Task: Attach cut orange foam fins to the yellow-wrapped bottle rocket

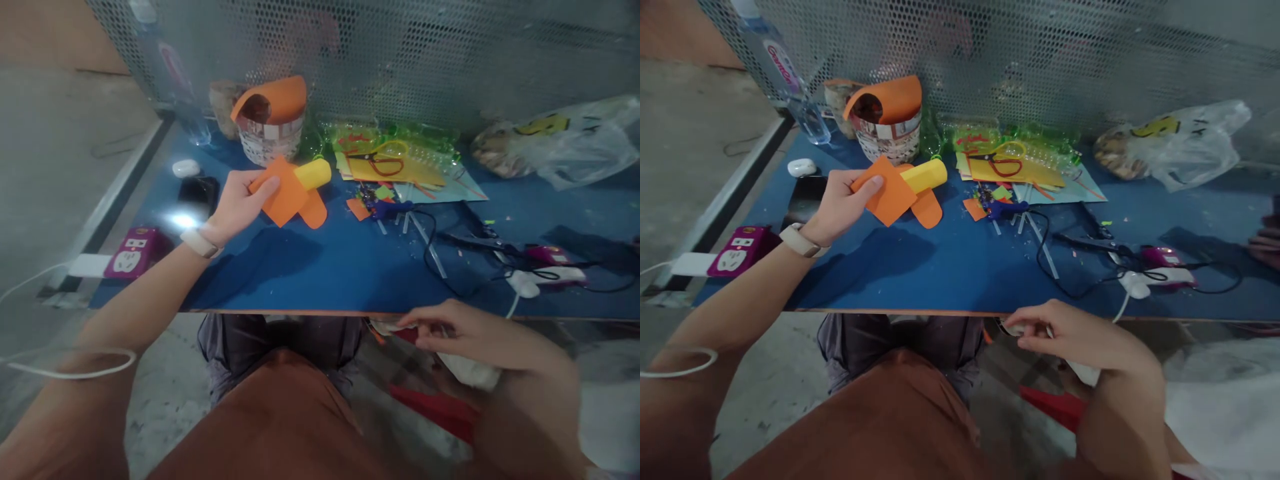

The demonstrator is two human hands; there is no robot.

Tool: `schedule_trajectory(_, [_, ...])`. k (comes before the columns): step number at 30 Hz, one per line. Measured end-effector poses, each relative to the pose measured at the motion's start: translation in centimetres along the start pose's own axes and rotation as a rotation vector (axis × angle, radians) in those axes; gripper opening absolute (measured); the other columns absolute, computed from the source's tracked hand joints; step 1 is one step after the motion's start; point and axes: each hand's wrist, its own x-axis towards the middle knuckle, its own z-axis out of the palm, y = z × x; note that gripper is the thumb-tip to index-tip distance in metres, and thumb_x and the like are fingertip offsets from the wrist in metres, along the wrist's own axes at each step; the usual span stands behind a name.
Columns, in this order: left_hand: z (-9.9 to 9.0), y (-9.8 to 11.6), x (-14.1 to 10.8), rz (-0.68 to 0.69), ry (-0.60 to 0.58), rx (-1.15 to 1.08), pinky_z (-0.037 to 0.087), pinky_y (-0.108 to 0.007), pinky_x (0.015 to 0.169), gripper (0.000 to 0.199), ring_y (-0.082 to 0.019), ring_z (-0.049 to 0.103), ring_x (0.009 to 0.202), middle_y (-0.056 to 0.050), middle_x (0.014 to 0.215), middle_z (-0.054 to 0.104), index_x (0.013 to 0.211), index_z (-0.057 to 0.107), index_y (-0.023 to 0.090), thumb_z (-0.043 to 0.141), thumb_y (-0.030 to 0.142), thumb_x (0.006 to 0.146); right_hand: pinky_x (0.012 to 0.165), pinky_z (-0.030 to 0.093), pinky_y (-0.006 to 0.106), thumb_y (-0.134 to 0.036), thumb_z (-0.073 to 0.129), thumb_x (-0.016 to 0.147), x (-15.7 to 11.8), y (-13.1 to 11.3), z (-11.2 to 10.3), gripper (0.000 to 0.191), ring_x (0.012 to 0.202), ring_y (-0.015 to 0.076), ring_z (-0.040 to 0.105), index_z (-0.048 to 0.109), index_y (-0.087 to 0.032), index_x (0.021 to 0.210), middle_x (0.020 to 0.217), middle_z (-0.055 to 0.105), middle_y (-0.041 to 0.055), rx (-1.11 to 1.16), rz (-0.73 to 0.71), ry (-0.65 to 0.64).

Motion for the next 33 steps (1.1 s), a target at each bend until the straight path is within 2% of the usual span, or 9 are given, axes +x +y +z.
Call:
schedule_trajectory(3, [0.2,0.2,-0.1,-0.004,-0.013,-0.01,0.031,-0.027,0.05,0.057,-0.011,0.039,0.061,0.001,0.067,0.046,0.071,0.06,0.019,0.082,0.057,0.107,0.065,0.055,0.037,-0.073,0.076,0.102,0.4,0.3,-0.4,0.055,0.074,0.0249,0.075,0.092,-0.028,0.128,0.091,0.087,0.0119,0.036,0.004,0.045])
schedule_trajectory(7, [0.2,0.6,-0.2,-0.004,-0.053,-0.005,0.031,-0.028,0.053,0.057,-0.011,0.039,0.062,0.0,0.068,0.05,0.073,0.063,0.019,0.08,0.061,0.108,0.069,0.055,0.036,-0.066,0.083,0.099,3.8,-1.7,-2.7,0.042,0.074,0.0222,0.073,0.09,-0.025,0.108,0.086,0.084,0.0067,0.026,-0.198,0.294])
schedule_trajectory(12, [0.4,0.8,-0.3,0.019,-0.083,0.03,0.028,-0.03,0.055,0.06,-0.012,0.036,0.063,0.0,0.068,0.048,0.072,0.062,0.019,0.078,0.065,0.106,0.079,0.058,0.039,-0.055,0.085,0.098,13.3,-7.3,-4.6,0.031,0.084,0.023,0.073,0.083,-0.025,0.104,0.095,0.084,0.0058,0.151,-0.522,0.647])
schedule_trajectory(15, [0.8,1.0,-0.5,0.013,-0.151,0.024,0.027,-0.031,0.055,0.057,-0.012,0.035,0.061,0.001,0.068,0.047,0.071,0.06,0.019,0.074,0.062,0.107,0.096,0.064,0.044,-0.058,0.087,0.097,19.3,-9.9,-4.8,0.036,0.101,0.0259,0.077,0.08,-0.025,0.11,0.11,0.085,0.0084,0.22,-0.645,0.721])
schedule_trajectory(19, [1.4,1.4,-0.9,0.048,-0.263,0.052,0.025,-0.031,0.056,0.059,-0.013,0.031,0.062,0.003,0.064,0.04,0.066,0.046,0.022,0.071,0.056,0.107,0.095,0.065,0.043,-0.07,0.086,0.097,24.5,-11.1,-4.2,0.048,0.101,0.0246,0.076,0.078,-0.024,0.11,0.113,0.084,0.009,0.329,-0.713,0.657])
schedule_trajectory(23, [1.6,1.6,-1.2,0.025,-0.276,0.155,0.024,-0.032,0.057,0.057,-0.013,0.029,0.062,0.004,0.062,0.035,0.065,0.038,0.022,0.067,0.048,0.107,0.086,0.063,0.039,-0.082,0.088,0.09,25.9,-10.3,-2.9,0.06,0.092,0.0223,0.073,0.073,-0.025,0.101,0.099,0.08,0.0053,0.472,-0.722,0.66])
schedule_trajectory(26, [1.5,1.7,-1.3,-0.008,-0.241,0.224,0.028,-0.033,0.058,0.047,-0.013,0.037,0.061,0.002,0.063,0.047,0.068,0.051,0.022,0.066,0.044,0.107,0.08,0.06,0.037,-0.085,0.09,0.087,25.5,-9.6,-2.2,0.063,0.087,0.0208,0.07,0.069,-0.026,0.098,0.093,0.076,0.0029,0.552,-0.701,0.703])
schedule_trajectory(29, [1.5,1.7,-1.4,-0.007,-0.227,0.255,0.034,-0.032,0.06,0.037,-0.014,0.045,0.061,0.001,0.068,0.062,0.077,0.068,0.02,0.067,0.042,0.107,0.073,0.056,0.035,-0.076,0.09,0.093,24.8,-9.3,-1.7,0.054,0.081,0.0191,0.065,0.071,-0.026,0.103,0.087,0.07,0.0003,0.574,-0.705,0.708])
schedule_trajectory(33, [1.6,1.5,-1.5,0.02,-0.241,0.242,0.034,-0.032,0.062,0.04,-0.013,0.046,0.062,0.001,0.068,0.062,0.077,0.07,0.02,0.067,0.043,0.109,0.072,0.053,0.035,-0.063,0.087,0.099,24.3,-9.4,-1.1,0.039,0.078,0.0185,0.062,0.078,-0.025,0.108,0.085,0.067,-0.0006,0.52,-0.728,0.719])
